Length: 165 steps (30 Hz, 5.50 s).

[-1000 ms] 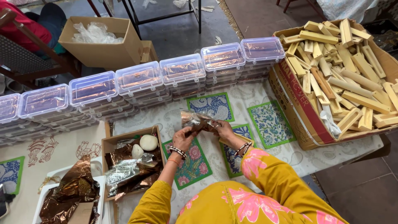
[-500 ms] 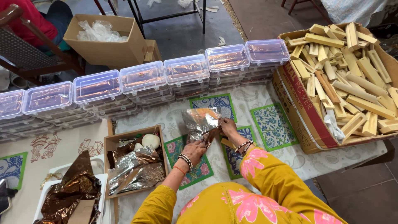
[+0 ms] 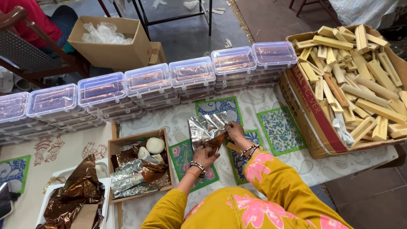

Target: The recorder is seen wiping rectangular wooden blocks with a cloth and then wrapping them in shiny foil paper.

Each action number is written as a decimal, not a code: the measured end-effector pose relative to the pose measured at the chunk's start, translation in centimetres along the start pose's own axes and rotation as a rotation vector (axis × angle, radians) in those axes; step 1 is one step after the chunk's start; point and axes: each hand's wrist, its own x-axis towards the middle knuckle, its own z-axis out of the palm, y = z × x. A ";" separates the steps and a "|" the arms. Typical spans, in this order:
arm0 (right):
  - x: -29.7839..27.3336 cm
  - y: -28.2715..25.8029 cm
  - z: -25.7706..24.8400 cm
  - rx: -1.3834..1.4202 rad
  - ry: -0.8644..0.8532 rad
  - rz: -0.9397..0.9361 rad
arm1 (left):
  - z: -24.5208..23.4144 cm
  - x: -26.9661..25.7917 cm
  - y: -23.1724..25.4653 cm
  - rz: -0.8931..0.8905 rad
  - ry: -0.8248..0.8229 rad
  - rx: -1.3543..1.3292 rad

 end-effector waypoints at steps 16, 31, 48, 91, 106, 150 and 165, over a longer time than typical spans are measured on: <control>-10.2 2.7 -7.7 -0.597 0.146 -0.588 | 1.8 -0.3 -0.1 -0.043 0.301 -0.335; -12.0 7.4 -8.4 -0.777 0.268 -0.510 | 2.6 -1.1 2.2 -0.207 0.037 -0.157; -17.6 -5.9 -3.0 -0.297 -0.207 -0.859 | 2.4 -2.9 2.2 0.122 0.014 0.150; -13.3 2.4 -2.1 -0.928 -0.066 -0.694 | 10.5 2.2 -4.3 -0.029 0.274 -1.123; -13.7 -1.3 -2.6 -0.694 -0.139 -0.674 | 9.4 2.4 -3.1 -0.027 0.312 -1.009; -11.0 3.0 -1.6 -0.227 -0.330 -0.642 | 8.3 1.1 -2.8 -0.394 0.309 -1.230; -11.0 3.4 -2.7 -0.315 -0.329 -0.451 | 9.6 2.0 -3.2 -0.264 0.276 -1.218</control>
